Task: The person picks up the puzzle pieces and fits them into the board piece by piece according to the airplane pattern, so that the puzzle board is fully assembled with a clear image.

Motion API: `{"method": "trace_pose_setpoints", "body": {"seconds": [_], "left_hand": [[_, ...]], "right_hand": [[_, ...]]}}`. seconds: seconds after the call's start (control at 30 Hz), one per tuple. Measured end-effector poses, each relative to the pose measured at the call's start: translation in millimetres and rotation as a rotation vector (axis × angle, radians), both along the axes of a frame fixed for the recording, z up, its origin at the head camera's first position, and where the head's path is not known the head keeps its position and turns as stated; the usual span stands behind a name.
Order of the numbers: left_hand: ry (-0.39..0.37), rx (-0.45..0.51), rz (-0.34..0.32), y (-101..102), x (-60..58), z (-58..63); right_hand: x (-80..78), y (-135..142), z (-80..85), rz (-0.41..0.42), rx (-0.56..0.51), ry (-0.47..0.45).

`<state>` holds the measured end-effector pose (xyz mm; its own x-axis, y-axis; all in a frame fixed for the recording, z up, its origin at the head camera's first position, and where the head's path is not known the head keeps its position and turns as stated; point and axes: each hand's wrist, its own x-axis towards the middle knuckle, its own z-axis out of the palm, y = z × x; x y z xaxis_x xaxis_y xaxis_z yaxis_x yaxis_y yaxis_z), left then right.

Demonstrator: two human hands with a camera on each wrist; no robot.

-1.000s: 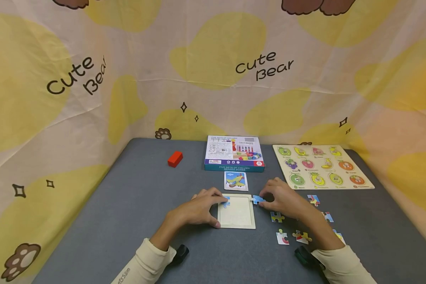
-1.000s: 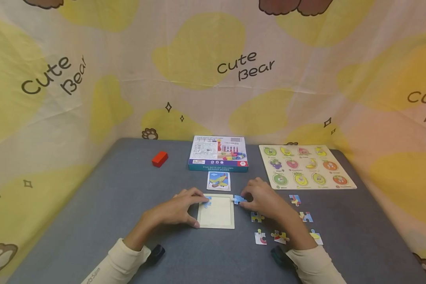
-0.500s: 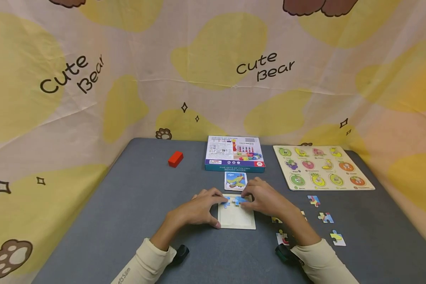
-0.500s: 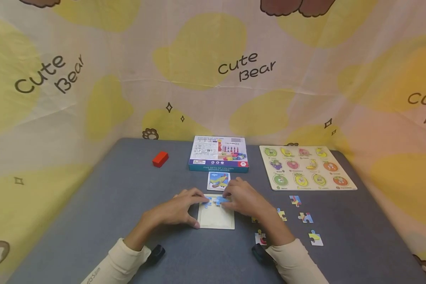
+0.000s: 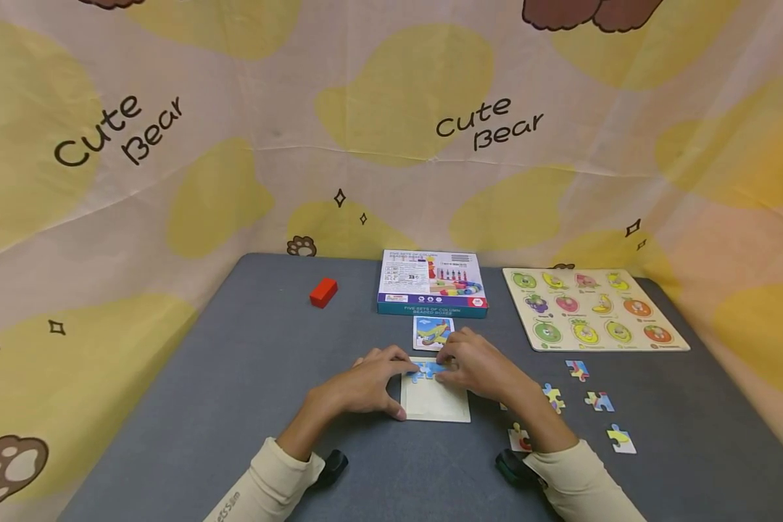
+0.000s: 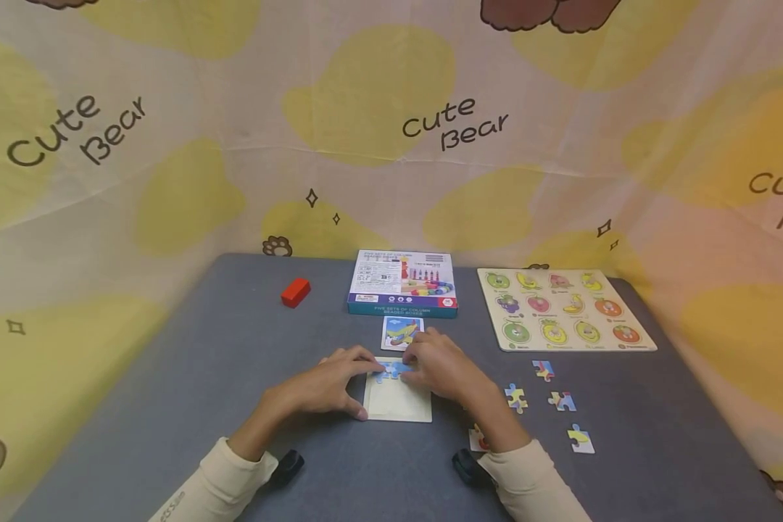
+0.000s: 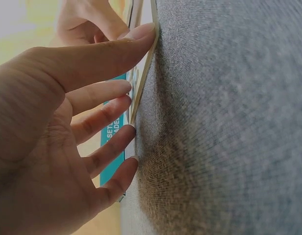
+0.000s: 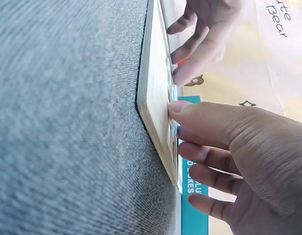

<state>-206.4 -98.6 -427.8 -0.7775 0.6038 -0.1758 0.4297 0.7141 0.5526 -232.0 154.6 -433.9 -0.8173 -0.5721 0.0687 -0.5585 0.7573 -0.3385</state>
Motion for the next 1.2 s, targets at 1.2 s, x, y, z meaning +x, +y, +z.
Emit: {"method": "trace_pose_setpoints", "body": {"seconds": [1.2], "left_hand": [[-0.006, 0.025, 0.013, 0.2, 2.2, -0.2]], "right_hand": [[0.7, 1.3, -2.0, 0.034, -0.040, -0.049]]}}
